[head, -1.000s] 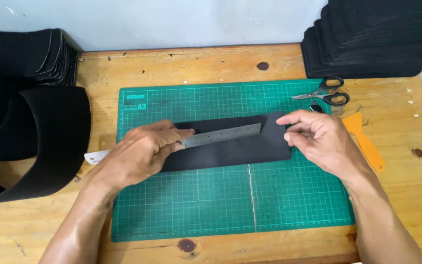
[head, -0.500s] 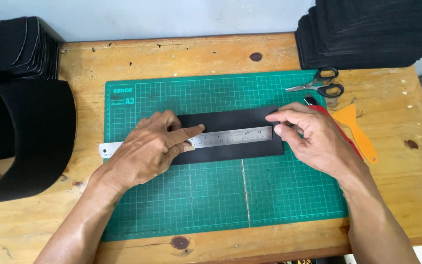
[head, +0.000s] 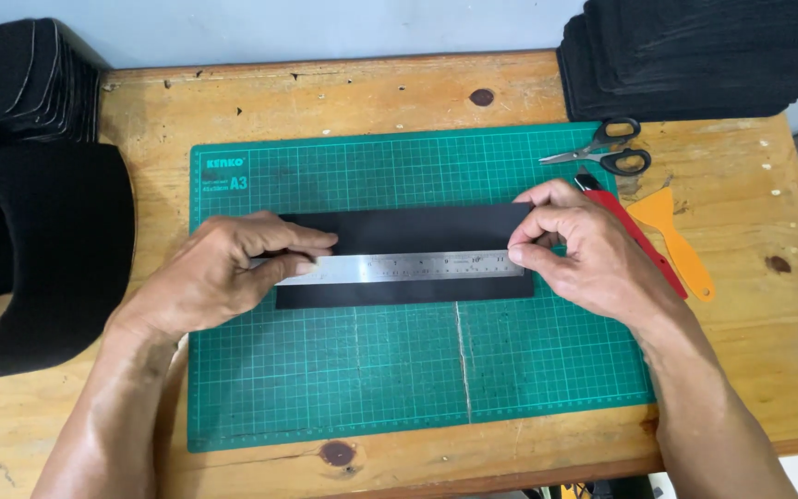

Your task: Measuring a piece of black material with a metal ruler on a cutting mat.

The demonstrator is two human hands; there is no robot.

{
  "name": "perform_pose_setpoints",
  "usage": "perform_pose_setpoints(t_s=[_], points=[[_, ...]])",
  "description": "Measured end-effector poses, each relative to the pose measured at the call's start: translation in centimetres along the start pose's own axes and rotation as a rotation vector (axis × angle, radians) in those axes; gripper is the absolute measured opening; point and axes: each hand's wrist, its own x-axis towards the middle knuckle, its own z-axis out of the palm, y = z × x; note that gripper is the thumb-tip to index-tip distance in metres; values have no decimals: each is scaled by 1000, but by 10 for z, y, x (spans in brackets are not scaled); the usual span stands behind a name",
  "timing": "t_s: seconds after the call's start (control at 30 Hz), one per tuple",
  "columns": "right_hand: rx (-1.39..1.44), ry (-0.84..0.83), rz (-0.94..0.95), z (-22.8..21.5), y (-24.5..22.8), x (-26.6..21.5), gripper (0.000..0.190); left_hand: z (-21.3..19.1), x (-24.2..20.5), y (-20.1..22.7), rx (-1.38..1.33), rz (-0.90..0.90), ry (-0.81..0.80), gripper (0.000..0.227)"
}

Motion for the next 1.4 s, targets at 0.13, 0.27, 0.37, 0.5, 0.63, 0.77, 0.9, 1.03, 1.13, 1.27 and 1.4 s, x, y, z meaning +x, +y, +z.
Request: perform_pose_setpoints(t_s=[0.13,0.27,0.37,0.5,0.63,0.77,0.9,1.03,1.13,1.27,1.4], points=[[-22,-25,36,-3,-6,0,13,-4,-1,-7,-67,25,-17,32],[-135,-44,17,-6,-6,-2,10,-5,-3,-12,-76,29,-87,34],[-153,-71,-24,-6,-1,-4,11,-5,-3,-11,-97,22,-109,37],[-146,-86,-73,-6,4,-4,11,-4,-2,-11,-105,-18,-88,39],[-197,-74,-82,-7,0,-5,7,-3,-1,-18,-177,17,-79,38],[-213,-68,-97,-6,3,-5,7,-3,0,-20,-189,23,-87,31],[-218,-58,-148,-6,5,-4,7,-2,0,-18,-137,64,-62,29],[-242,-56,-137,-6,5,-4,8,-2,0,-16,-103,75,-63,29],[-239,-88,-108,-7,6,-5,6,-1,0,-17,-121,83,-70,33],[-237,-61,-136,-6,6,-5,6,-3,1,-22,-114,124,-84,30],[-255,-93,-45,-8,-3,-6,9,-5,0,-24,-177,193,-134,32]])
